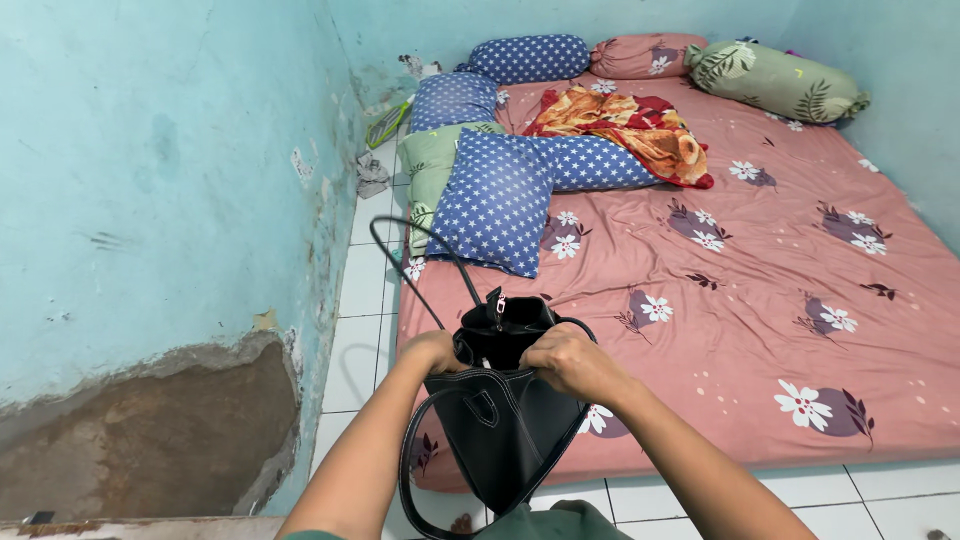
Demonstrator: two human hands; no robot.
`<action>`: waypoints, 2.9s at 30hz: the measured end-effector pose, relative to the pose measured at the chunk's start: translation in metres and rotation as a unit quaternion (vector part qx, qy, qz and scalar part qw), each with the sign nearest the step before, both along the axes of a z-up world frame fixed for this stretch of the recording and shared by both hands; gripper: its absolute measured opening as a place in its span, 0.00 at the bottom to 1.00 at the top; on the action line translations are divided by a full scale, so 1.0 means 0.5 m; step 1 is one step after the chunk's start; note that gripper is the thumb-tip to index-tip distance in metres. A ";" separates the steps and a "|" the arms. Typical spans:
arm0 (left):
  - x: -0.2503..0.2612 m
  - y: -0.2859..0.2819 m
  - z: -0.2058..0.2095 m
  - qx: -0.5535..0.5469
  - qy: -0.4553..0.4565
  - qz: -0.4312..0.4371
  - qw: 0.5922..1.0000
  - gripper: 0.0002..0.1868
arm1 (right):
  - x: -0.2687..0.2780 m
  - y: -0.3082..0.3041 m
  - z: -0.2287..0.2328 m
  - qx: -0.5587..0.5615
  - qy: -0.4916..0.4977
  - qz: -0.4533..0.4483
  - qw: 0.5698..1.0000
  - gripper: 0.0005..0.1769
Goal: The person stands at a bed and unpacks a black handbag, taking out a water bottle, a blue packet, a wallet, a charging cable with adapter, and sunglasses one at a time and arranging them on the bed. They then adjust the empty bag and the laid-out items.
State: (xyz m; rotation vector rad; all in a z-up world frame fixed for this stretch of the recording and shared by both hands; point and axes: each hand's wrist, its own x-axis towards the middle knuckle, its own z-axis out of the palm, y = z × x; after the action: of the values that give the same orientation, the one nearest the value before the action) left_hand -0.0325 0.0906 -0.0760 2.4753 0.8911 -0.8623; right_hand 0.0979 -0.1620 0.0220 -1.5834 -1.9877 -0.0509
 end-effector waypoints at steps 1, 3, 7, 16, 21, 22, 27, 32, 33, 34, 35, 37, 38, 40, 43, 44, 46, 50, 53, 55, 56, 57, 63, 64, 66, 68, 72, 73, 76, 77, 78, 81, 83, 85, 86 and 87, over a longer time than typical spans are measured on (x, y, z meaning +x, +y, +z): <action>0.007 -0.012 0.010 0.008 -0.007 0.025 1.000 0.36 | 0.002 -0.001 0.000 0.003 0.000 -0.001 1.000 0.13; 0.021 -0.035 0.031 0.021 -0.044 0.058 0.997 0.31 | 0.007 -0.007 -0.001 0.008 0.000 -0.002 1.000 0.12; 0.042 -0.070 0.058 0.049 -0.150 0.075 0.985 0.20 | 0.015 -0.024 -0.007 -0.005 -0.005 -0.030 1.000 0.12; 0.066 -0.062 0.088 0.163 -0.310 0.001 0.937 0.11 | 0.026 -0.059 0.007 0.002 -0.051 -0.083 0.995 0.11; 0.067 -0.042 0.111 0.173 -0.361 0.033 0.916 0.12 | 0.026 -0.079 -0.001 -0.041 -0.120 -0.135 0.983 0.05; 0.071 -0.041 0.116 0.144 -0.351 0.062 0.923 0.13 | 0.027 -0.084 -0.007 -0.050 -0.106 -0.139 0.983 0.05; 0.088 -0.060 0.140 0.041 -0.416 0.152 0.895 0.15 | 0.042 -0.117 -0.046 -0.117 -0.046 -0.180 0.976 0.09; 0.092 -0.097 0.172 0.026 -0.549 0.090 0.830 0.14 | 0.048 -0.144 -0.086 -0.171 0.045 -0.210 0.962 0.17; 0.087 -0.103 0.180 0.002 -0.538 0.102 0.837 0.14 | 0.052 -0.149 -0.086 -0.192 0.076 -0.217 0.954 0.20; 0.083 -0.110 0.188 -0.023 -0.527 0.113 0.842 0.14 | 0.064 -0.157 -0.079 -0.146 0.118 -0.209 0.960 0.20; 0.082 -0.117 0.197 -0.048 -0.515 0.124 0.847 0.14 | 0.083 -0.165 -0.068 -0.100 0.159 -0.201 0.961 0.20; 0.076 -0.130 0.213 -0.060 -0.559 0.112 0.819 0.13 | 0.116 -0.173 -0.042 -0.003 0.155 -0.238 0.959 0.24; 0.074 -0.136 0.219 -0.068 -0.581 0.104 0.805 0.12 | 0.131 -0.179 -0.031 0.047 0.107 -0.285 0.951 0.29; 0.072 -0.138 0.228 -0.099 -0.572 0.119 0.805 0.11 | 0.168 -0.171 -0.018 0.076 -0.066 -0.390 0.915 0.45; 0.067 -0.137 0.234 -0.154 -0.563 0.130 0.801 0.11 | 0.209 -0.166 -0.034 0.055 -0.026 -0.384 0.921 0.58; 0.066 -0.134 0.234 -0.172 -0.561 0.132 0.798 0.10 | 0.224 -0.164 -0.047 0.038 0.038 -0.353 0.934 0.61; 0.063 -0.130 0.230 -0.197 -0.579 0.114 0.783 0.10 | 0.242 -0.162 -0.086 -0.073 0.092 -0.413 0.903 0.56; 0.062 -0.122 0.211 -0.278 -0.614 0.107 0.731 0.09 | 0.261 -0.159 -0.158 -0.062 0.157 -0.346 0.923 0.28; 0.056 -0.110 0.195 -0.313 -0.625 0.117 0.706 0.06 | 0.251 -0.159 -0.166 -0.087 0.109 -0.347 0.927 0.30; 0.052 -0.099 0.184 -0.247 -0.612 0.147 0.736 0.11 | 0.231 -0.160 -0.152 -0.068 0.129 -0.390 0.909 0.40; 0.050 -0.097 0.177 -0.213 -0.604 0.163 0.751 0.16 | 0.218 -0.157 -0.143 -0.058 0.139 -0.410 0.899 0.46; 0.050 -0.095 0.171 -0.211 -0.611 0.168 0.744 0.17 | 0.203 -0.151 -0.136 -0.036 0.126 -0.392 0.911 0.51; 0.037 -0.097 0.141 -0.255 -0.606 0.179 0.732 0.17 | 0.160 -0.117 -0.129 -0.166 0.108 -0.393 0.898 0.53; 0.029 -0.096 0.137 -0.256 -0.607 0.180 0.730 0.17 | 0.162 -0.110 -0.134 -0.173 0.104 -0.365 0.909 0.49; 0.015 -0.089 0.130 -0.202 -0.593 0.177 0.759 0.16 | 0.167 -0.098 -0.145 -0.182 0.093 -0.310 0.929 0.42; 0.002 -0.076 0.122 -0.092 -0.554 0.168 0.810 0.16 | 0.176 -0.084 -0.151 -0.188 0.080 -0.255 0.945 0.37; -0.023 -0.040 0.082 -0.069 -0.525 0.163 0.833 0.18 | 0.190 -0.052 -0.160 -0.277 0.044 -0.213 0.936 0.30; -0.031 -0.029 0.065 -0.069 -0.518 0.158 0.838 0.18 | 0.195 -0.043 -0.164 -0.304 0.032 -0.213 0.928 0.29; -0.038 0.003 0.000 -0.092 -0.461 0.169 0.866 0.13 | 0.210 -0.011 -0.196 -0.374 0.010 -0.222 0.901 0.26; -0.042 0.012 -0.030 -0.103 -0.435 0.177 0.877 0.12 | 0.213 -0.002 -0.216 -0.396 0.005 -0.225 0.890 0.25; -0.044 0.017 -0.063 -0.099 -0.430 0.175 0.880 0.13 | 0.215 0.007 -0.240 -0.401 0.012 -0.216 0.890 0.24; -0.024 0.050 -0.178 -0.099 -0.441 0.169 0.876 0.15 | 0.241 0.049 -0.336 -0.404 0.032 -0.201 0.892 0.21; -0.023 0.050 -0.268 -0.124 -0.466 0.178 0.858 0.12 | 0.248 0.053 -0.414 -0.406 0.051 -0.199 0.890 0.20; -0.012 0.060 -0.348 -0.118 -0.417 0.205 0.878 0.14 | 0.262 0.070 -0.492 -0.420 0.085 -0.212 0.878 0.21; -0.002 0.060 -0.386 -0.117 -0.393 0.219 0.886 0.16 | 0.270 0.073 -0.528 -0.429 0.100 -0.219 0.871 0.21; 0.011 0.064 -0.422 -0.108 -0.392 0.229 0.884 0.18 | 0.288 0.081 -0.562 -0.432 0.098 -0.219 0.869 0.22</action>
State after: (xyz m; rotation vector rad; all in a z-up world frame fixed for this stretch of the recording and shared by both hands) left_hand -0.0270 0.1228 -0.2872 1.9868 0.9255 0.2026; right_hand 0.2421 -0.1214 -0.2588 -2.4405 -1.5014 0.9038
